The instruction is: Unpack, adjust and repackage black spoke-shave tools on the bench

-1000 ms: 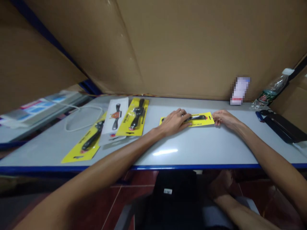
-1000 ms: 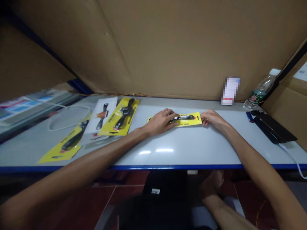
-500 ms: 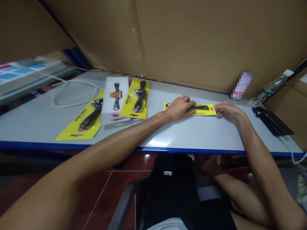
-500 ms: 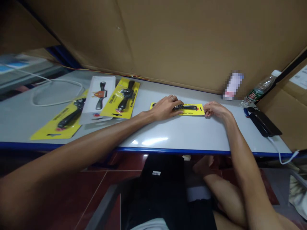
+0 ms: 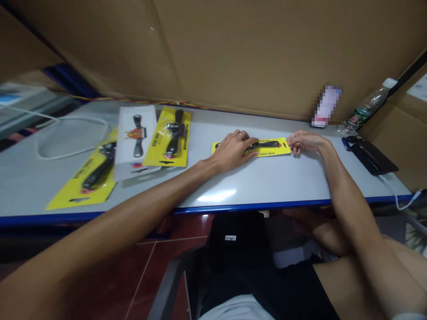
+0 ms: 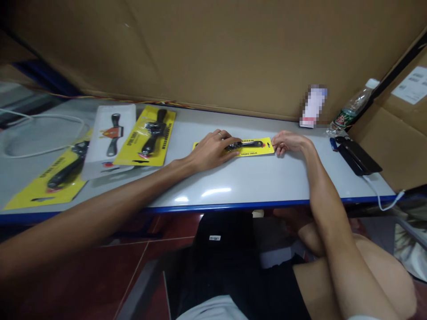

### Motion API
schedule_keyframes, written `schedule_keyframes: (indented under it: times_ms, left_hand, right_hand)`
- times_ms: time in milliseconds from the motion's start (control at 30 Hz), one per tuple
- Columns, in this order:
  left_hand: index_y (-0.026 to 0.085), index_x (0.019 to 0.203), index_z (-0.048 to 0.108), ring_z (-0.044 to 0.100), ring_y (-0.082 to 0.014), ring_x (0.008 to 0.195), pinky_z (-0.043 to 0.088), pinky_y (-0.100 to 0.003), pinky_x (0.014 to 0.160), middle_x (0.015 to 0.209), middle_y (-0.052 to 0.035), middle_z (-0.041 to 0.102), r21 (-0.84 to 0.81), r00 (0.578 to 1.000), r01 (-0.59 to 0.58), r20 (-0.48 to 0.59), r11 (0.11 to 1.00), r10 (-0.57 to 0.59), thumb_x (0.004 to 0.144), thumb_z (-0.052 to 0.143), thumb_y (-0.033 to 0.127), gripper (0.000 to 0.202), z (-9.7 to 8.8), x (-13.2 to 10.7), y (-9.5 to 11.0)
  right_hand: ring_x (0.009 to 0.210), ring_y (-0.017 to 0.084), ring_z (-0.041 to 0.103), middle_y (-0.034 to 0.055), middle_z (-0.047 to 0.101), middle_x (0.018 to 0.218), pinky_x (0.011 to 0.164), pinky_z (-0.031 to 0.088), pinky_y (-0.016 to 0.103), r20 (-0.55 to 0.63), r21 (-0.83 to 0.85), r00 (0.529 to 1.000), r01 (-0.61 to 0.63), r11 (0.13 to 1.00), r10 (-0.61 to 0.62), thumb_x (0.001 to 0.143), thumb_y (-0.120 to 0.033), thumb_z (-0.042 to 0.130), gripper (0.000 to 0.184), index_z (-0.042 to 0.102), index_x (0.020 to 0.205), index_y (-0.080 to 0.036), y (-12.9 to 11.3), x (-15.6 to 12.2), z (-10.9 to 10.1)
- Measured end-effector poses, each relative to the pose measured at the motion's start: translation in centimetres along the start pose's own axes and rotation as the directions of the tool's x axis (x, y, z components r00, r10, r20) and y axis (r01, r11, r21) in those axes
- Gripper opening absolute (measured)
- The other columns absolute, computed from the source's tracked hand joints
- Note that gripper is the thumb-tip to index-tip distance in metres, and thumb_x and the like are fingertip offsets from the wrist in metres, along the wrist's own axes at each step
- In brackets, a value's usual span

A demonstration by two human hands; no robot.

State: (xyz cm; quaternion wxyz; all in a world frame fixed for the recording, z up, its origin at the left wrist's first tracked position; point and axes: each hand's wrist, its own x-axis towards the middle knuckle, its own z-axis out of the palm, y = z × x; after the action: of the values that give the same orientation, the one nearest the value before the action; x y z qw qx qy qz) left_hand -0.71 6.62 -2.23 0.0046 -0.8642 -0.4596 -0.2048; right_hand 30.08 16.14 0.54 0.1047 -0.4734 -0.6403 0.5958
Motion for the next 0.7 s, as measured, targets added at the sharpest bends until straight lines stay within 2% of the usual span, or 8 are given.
schedule_keyframes:
  times_ms: [267,467,700]
  left_hand:
    - [0.027,0.142,0.058,0.05,-0.0334,0.114,0.044,-0.05,0.094,0.126,-0.0147,0.06,0.083,0.997,0.065,0.034,0.994,-0.068,0.102,0.044,0.04,0.044,-0.5,-1.1,1.7]
    - [0.029,0.14,0.058,0.051,-0.0366,0.113,0.042,-0.054,0.093,0.124,-0.0152,0.06,0.07,0.992,0.111,0.055,0.991,-0.115,0.101,0.041,0.038,0.043,-0.9,-1.4,2.8]
    - [0.03,0.14,0.055,0.05,-0.035,0.112,0.043,-0.052,0.092,0.122,-0.0145,0.061,0.082,0.989,0.117,0.08,0.99,-0.124,0.101,0.041,0.039,0.043,-1.1,-1.7,3.3]
  right_hand:
    - [0.058,0.016,0.071,0.0076,0.075,0.07,0.041,0.05,0.018,0.084,0.056,0.996,0.011,0.998,-0.015,0.077,-0.028,0.082,0.023,0.066,0.079,-0.013,0.3,0.0,-0.2]
    - [0.06,0.017,0.073,0.0062,0.075,0.071,0.043,0.052,0.017,0.071,0.1,0.997,-0.001,0.995,-0.006,0.079,-0.027,0.082,0.023,0.07,0.09,-0.01,0.0,-0.7,-0.1]
    - [0.064,0.018,0.074,0.0073,0.076,0.074,0.046,0.054,0.018,0.116,0.117,0.993,0.007,0.993,-0.02,0.078,-0.027,0.083,0.025,0.072,0.092,-0.009,0.0,-0.9,-0.3]
